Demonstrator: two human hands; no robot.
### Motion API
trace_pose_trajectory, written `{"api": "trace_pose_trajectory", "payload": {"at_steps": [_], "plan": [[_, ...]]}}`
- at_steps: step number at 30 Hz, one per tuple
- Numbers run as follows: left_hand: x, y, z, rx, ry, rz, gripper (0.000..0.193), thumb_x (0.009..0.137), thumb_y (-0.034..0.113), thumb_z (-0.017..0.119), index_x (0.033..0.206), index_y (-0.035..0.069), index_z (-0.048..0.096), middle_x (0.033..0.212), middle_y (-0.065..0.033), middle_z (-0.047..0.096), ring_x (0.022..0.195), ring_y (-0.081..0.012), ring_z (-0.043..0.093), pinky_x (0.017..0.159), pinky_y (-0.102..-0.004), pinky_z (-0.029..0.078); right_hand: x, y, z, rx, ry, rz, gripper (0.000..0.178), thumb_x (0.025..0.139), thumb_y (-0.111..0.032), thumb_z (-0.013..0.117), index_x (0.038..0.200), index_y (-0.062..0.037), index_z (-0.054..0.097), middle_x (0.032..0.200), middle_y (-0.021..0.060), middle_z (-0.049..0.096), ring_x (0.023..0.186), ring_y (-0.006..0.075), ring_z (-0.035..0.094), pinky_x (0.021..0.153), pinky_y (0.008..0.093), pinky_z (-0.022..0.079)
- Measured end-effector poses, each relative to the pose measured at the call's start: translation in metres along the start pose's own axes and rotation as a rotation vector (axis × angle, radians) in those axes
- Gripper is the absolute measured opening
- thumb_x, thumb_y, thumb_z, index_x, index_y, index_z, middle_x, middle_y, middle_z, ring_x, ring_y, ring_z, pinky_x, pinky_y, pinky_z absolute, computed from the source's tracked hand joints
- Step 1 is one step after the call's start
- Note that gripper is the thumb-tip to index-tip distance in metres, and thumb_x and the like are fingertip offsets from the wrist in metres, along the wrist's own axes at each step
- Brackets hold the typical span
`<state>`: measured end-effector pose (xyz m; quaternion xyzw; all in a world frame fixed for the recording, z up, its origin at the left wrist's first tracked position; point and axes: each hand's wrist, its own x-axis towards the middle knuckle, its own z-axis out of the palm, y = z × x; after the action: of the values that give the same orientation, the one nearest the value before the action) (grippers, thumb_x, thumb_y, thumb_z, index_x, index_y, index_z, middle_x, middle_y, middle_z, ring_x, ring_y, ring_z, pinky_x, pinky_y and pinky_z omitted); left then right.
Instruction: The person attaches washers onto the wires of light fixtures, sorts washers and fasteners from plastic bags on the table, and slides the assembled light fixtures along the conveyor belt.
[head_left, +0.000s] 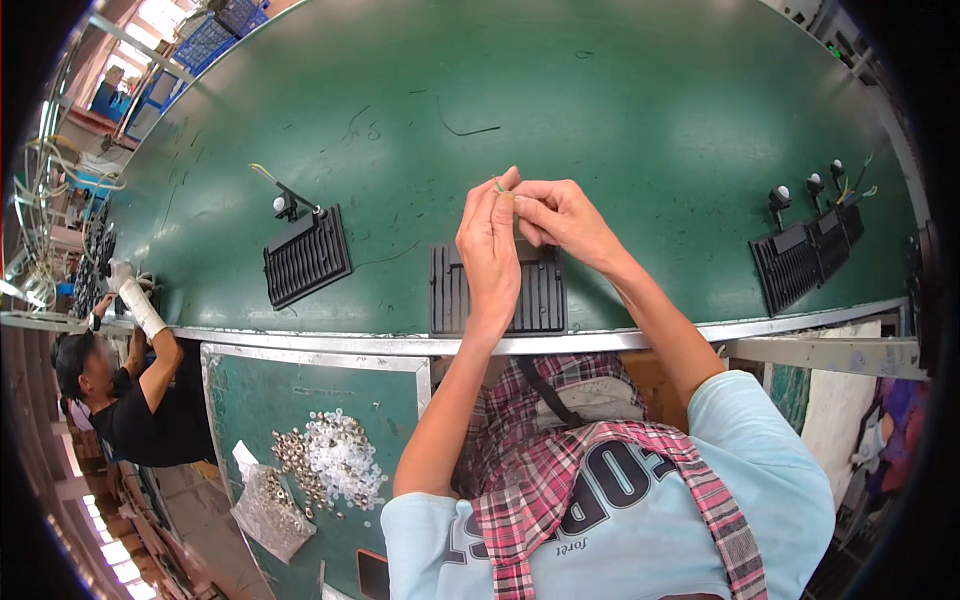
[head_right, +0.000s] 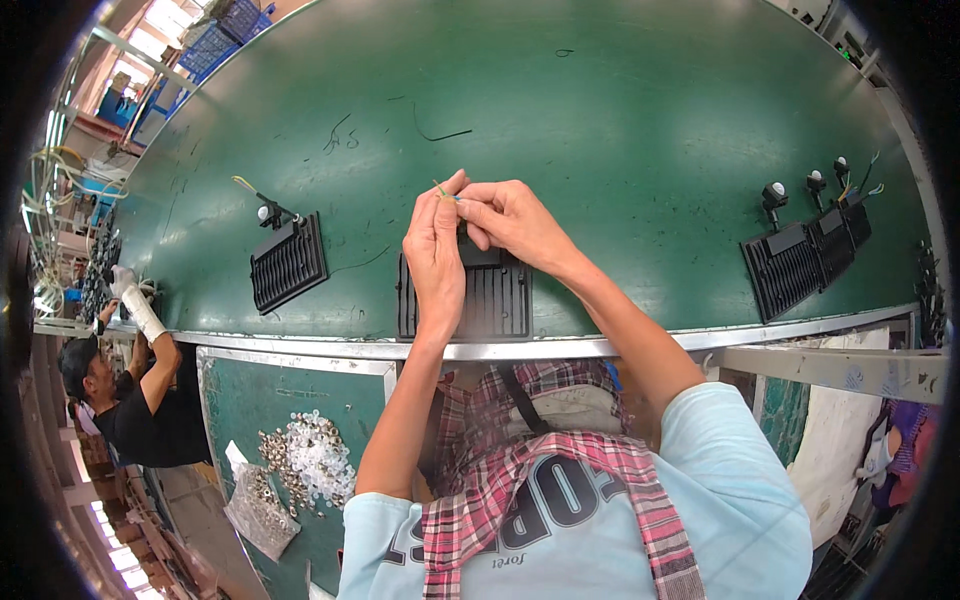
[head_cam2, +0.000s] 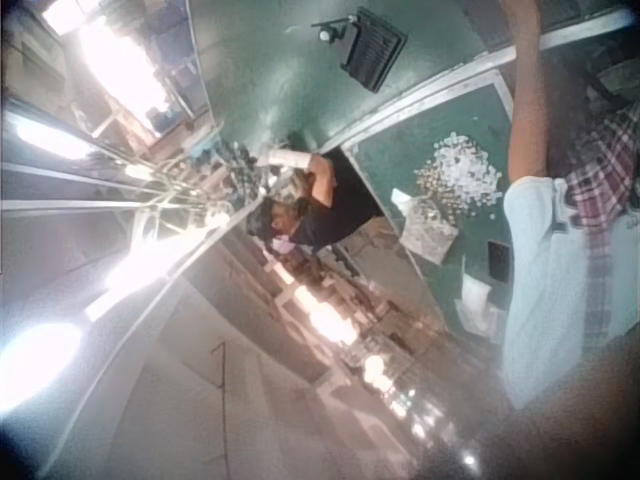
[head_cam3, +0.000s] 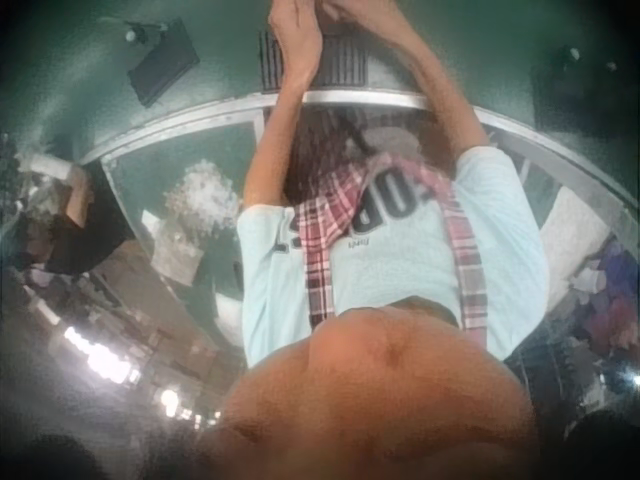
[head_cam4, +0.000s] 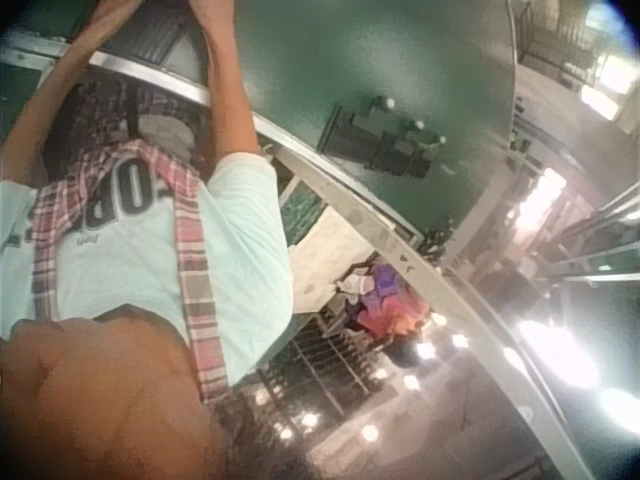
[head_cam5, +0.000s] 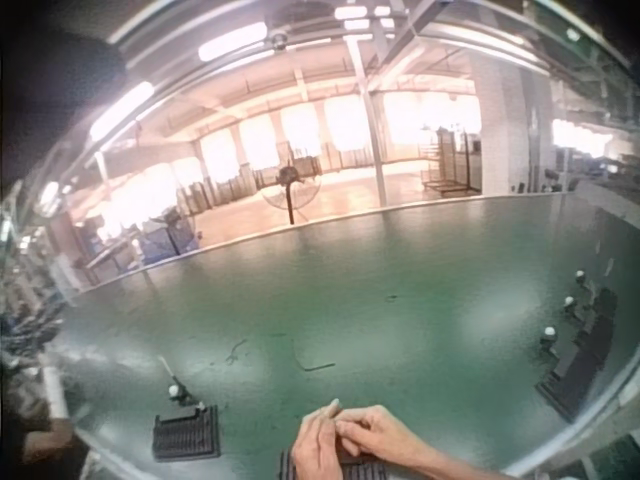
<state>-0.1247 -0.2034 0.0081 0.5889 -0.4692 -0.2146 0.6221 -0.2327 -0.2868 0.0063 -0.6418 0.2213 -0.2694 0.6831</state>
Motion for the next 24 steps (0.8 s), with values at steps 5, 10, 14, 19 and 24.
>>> {"api": "trace_pose_trajectory", "payload": {"at_steps": [5,10,14,19,24], "plan": [[-0.009,-0.002,-0.019,-0.11,0.063,-0.03,0.033,0.103,0.021,0.05,0.109,-0.006,0.068,0.106,-0.0086,0.067,0.095,-0.0133,0.061,0.087,-0.0278,0.048,-0.005,-0.007,0.016,-0.219,-0.059,-0.064,0.029,0.097,-0.023,0.054,0.084,0.0,0.066,0.057,-0.0016,0.048,0.053,0.0076,0.042,0.05,0.0271,0.033],[-0.022,-0.007,-0.015,-0.657,0.196,-0.42,0.03,0.098,0.024,0.06,0.099,-0.004,0.071,0.09,-0.0059,0.069,0.077,-0.0094,0.06,0.071,-0.0254,0.048,-0.017,0.007,0.034,-0.315,0.034,-0.204,0.019,0.097,-0.013,0.055,0.092,0.0013,0.065,0.058,-0.0012,0.048,0.053,0.0061,0.042,0.048,0.0259,0.031],[-0.027,-0.017,-0.025,-0.654,0.287,-0.343,0.02,0.091,0.018,0.07,0.093,-0.002,0.073,0.091,-0.0059,0.071,0.081,-0.009,0.061,0.075,-0.0247,0.049,-0.016,0.013,0.048,-0.067,0.109,-0.126,0.021,0.099,-0.016,0.056,0.095,0.0,0.069,0.065,-0.0046,0.049,0.059,0.0033,0.04,0.052,0.0225,0.028],[-0.049,-0.024,-0.071,-0.281,0.247,-0.26,0.016,0.089,0.013,0.071,0.093,-0.003,0.073,0.091,-0.0052,0.071,0.083,-0.0096,0.062,0.077,-0.0249,0.05,-0.014,0.017,0.052,-0.282,-0.031,-0.116,0.02,0.097,-0.015,0.058,0.092,0.0018,0.067,0.069,-0.0019,0.059,0.061,0.0045,0.044,0.055,0.0235,0.033],[-0.1,-0.002,-0.183,0.429,0.374,-0.234,0.015,0.089,0.013,0.069,0.099,0.003,0.073,0.094,-0.0043,0.072,0.084,-0.0111,0.064,0.078,-0.0269,0.05,-0.015,0.014,0.055,-0.444,-0.047,-0.147,0.021,0.096,-0.016,0.057,0.09,0.0028,0.065,0.075,0.0009,0.065,0.064,0.0062,0.049,0.059,0.0242,0.039]]}}
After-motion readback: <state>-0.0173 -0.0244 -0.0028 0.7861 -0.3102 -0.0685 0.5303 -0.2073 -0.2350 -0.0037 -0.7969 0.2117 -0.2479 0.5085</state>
